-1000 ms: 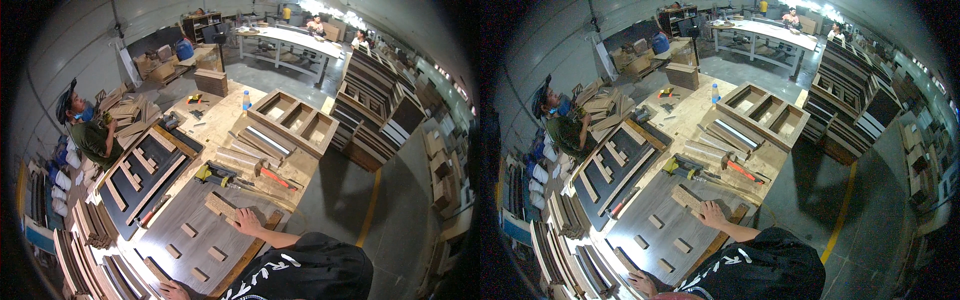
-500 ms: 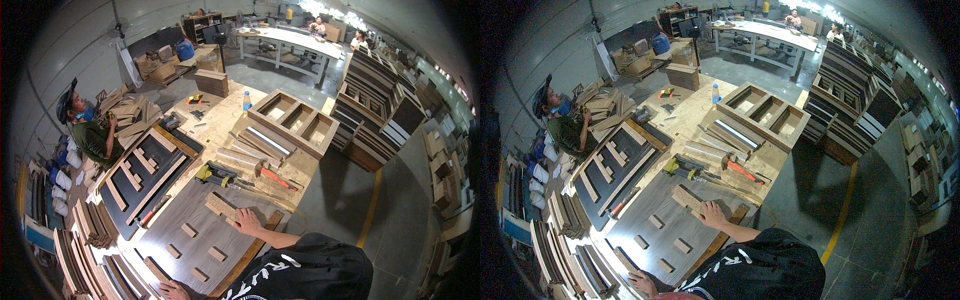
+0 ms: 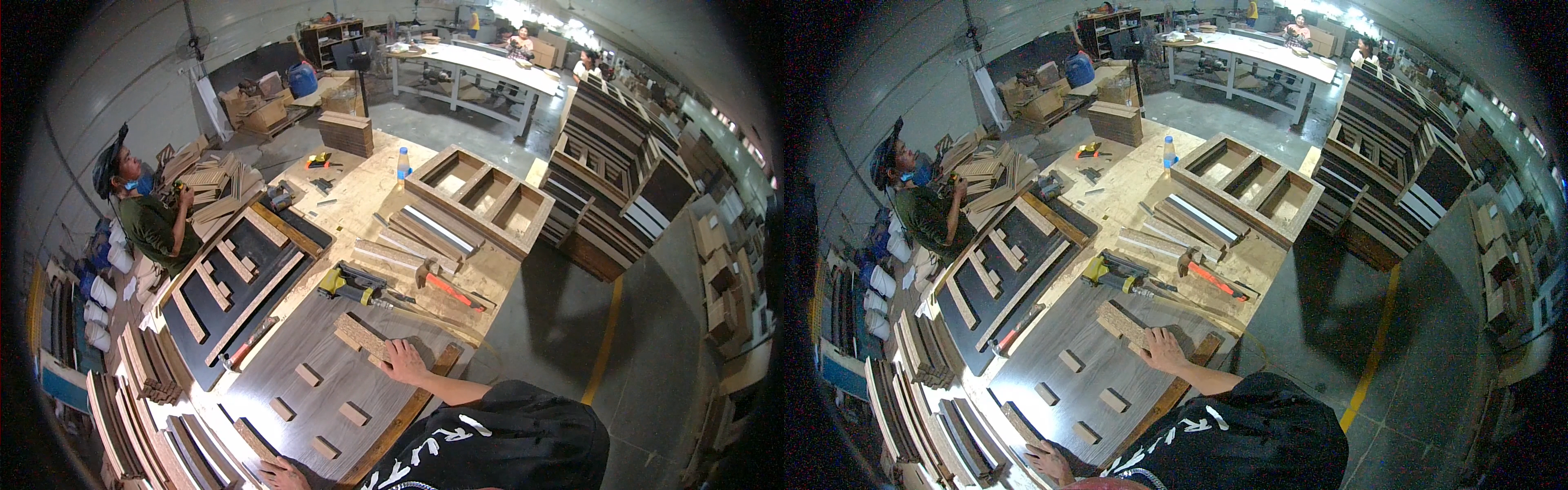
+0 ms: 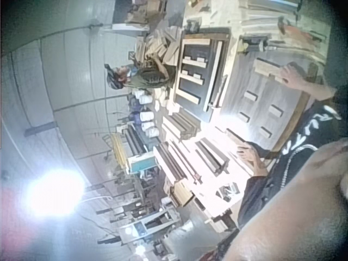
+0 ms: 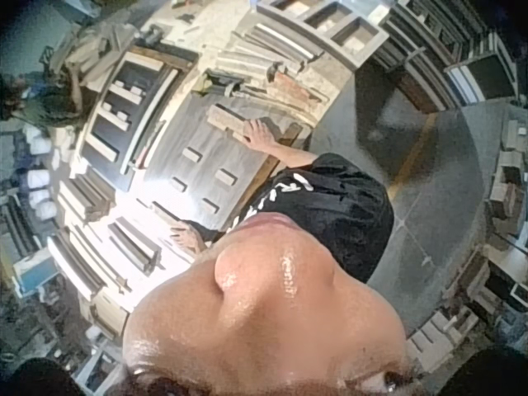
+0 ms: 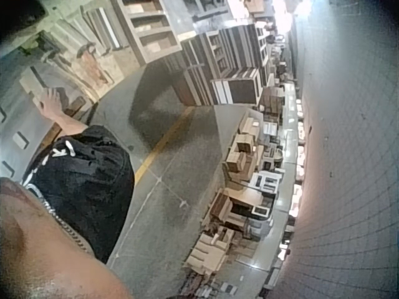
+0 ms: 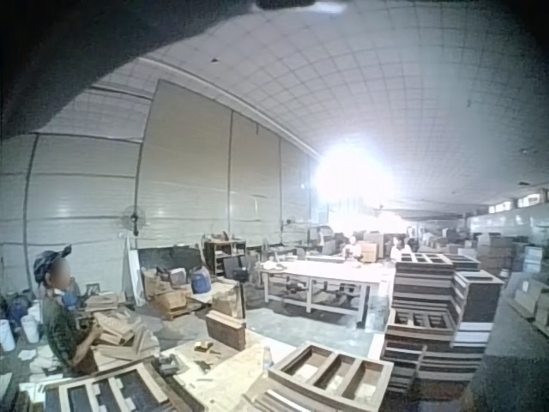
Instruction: Assembling small wooden frames by placing wood strips onto a base and securing them with a nail gun.
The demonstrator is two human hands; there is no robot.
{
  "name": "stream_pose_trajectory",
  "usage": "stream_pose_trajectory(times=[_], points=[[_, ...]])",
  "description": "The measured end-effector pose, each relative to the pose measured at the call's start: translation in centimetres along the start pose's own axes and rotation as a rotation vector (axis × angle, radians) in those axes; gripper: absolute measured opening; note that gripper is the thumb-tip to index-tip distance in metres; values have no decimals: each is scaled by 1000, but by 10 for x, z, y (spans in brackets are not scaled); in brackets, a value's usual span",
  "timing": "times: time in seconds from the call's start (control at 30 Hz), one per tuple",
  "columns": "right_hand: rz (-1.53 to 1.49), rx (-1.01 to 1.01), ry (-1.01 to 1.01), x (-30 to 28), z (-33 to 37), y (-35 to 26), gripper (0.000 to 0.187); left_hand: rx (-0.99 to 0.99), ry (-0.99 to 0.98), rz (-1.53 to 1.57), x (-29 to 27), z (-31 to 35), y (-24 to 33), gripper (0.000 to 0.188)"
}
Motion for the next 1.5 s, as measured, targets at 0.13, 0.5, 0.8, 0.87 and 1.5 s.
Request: stream_pose_trajectory(times=[0.13,0.5,0.8,0.87,1.5], points=[[7,-16,12,1,0,1,62,4,-7,9,1,-2,-1,70],[27,-12,7,2,1,2,60,18,15,-31,-3,1,0,69],[-2,25,-34,-3,-1,-3,61,56,68,69,9,-7,-6,70],[2,20,-33,-4,-2,-1,60,73,89,47,14,-8,-6,70],[-26,-12,-4,-5,-3,-2,61,51,173,-19,51,-29,-20,70]])
Point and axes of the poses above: each hand's wrist, its own z-axis away from the middle knuckle, its own x-axis out of the palm, y = z × x, the point moved 1 cm from there along -z, towards the middle knuckle, and after that the axes turned 7 degrees about -x, right-handed, at the moved point
